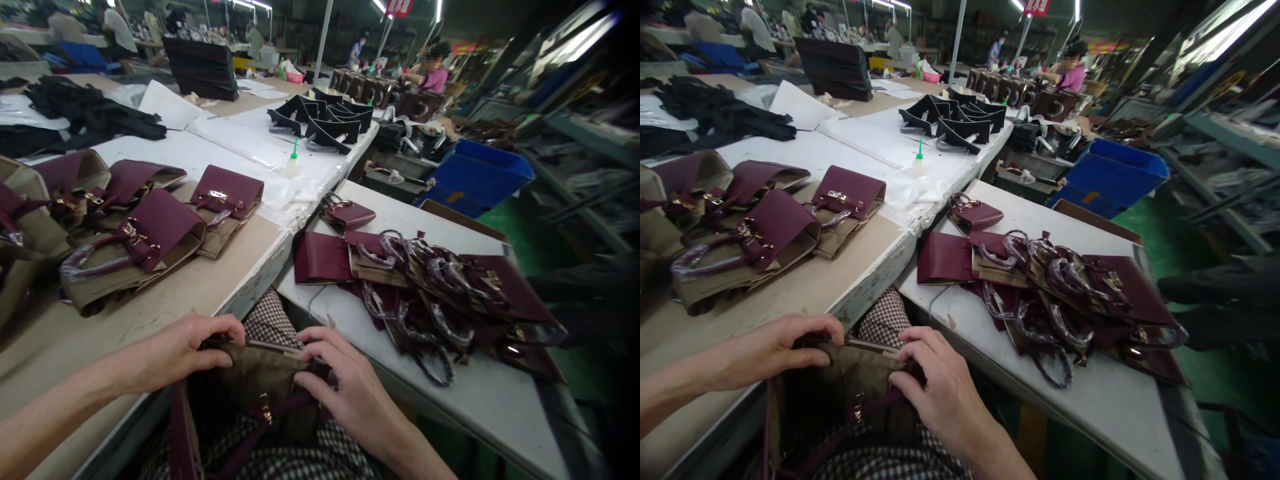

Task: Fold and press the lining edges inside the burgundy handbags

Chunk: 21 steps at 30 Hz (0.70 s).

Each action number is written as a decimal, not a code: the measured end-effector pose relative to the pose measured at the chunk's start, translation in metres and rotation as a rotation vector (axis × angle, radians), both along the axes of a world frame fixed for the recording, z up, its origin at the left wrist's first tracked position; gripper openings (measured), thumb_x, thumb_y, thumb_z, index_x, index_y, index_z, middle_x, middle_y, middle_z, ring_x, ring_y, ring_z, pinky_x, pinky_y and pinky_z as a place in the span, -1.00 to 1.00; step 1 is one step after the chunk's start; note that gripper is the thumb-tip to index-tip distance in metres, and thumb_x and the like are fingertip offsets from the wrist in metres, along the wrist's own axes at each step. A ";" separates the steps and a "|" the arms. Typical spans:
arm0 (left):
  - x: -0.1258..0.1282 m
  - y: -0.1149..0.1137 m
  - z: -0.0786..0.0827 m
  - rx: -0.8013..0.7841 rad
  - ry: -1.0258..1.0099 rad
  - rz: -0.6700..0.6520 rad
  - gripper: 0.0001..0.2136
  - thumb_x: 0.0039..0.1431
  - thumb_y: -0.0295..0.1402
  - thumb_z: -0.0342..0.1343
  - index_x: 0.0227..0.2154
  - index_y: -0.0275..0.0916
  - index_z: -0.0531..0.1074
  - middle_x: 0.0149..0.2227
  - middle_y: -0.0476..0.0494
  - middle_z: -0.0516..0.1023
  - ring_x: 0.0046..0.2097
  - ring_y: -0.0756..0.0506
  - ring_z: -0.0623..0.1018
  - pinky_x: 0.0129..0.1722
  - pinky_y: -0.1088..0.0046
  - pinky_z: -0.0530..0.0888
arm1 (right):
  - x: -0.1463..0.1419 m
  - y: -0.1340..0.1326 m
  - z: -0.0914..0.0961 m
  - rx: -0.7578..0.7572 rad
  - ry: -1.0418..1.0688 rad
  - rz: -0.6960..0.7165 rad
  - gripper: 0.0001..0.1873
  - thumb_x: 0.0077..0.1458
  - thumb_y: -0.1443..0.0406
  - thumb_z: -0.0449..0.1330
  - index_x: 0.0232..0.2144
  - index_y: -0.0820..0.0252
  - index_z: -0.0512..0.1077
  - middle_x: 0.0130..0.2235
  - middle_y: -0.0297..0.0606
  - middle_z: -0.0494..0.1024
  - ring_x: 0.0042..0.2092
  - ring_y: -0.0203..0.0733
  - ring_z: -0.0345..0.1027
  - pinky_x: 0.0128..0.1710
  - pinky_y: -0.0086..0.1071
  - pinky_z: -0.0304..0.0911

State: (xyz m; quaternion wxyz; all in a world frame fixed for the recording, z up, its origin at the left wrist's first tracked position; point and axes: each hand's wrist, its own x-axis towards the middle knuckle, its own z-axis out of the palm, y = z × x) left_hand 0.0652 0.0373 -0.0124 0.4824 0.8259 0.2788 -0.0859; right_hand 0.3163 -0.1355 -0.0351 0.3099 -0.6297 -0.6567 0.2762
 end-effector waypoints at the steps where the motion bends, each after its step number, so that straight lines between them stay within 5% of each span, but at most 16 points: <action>1: 0.000 0.000 0.000 0.003 0.007 0.002 -0.87 0.27 -0.30 0.12 -0.14 -0.10 0.42 -0.19 0.07 0.55 -0.14 -0.08 0.49 -0.14 0.47 0.32 | -0.002 0.000 0.001 -0.029 0.017 -0.023 -0.83 0.11 0.41 0.31 -0.26 0.11 0.42 0.06 -0.21 0.45 0.10 -0.08 0.35 0.09 -0.21 0.31; 13: 0.003 -0.002 -0.005 0.041 -0.020 0.029 -0.81 0.23 -0.15 0.12 -0.31 -0.17 0.39 -0.30 0.03 0.54 -0.26 -0.07 0.48 -0.27 0.48 0.35 | -0.007 0.001 0.009 -0.021 -0.096 -0.024 -0.74 -0.02 0.46 0.39 -0.42 0.16 0.36 0.05 -0.19 0.51 0.10 0.02 0.34 0.07 -0.07 0.30; 21: 0.007 -0.010 -0.006 0.102 0.016 0.097 -0.74 0.25 -0.10 0.11 -0.38 -0.19 0.40 -0.37 0.05 0.53 -0.30 -0.05 0.47 -0.28 0.49 0.33 | 0.002 0.004 0.024 -0.087 -0.140 0.125 -0.89 0.25 0.32 0.21 -0.36 0.14 0.48 0.06 -0.22 0.49 0.09 -0.03 0.35 0.07 -0.10 0.33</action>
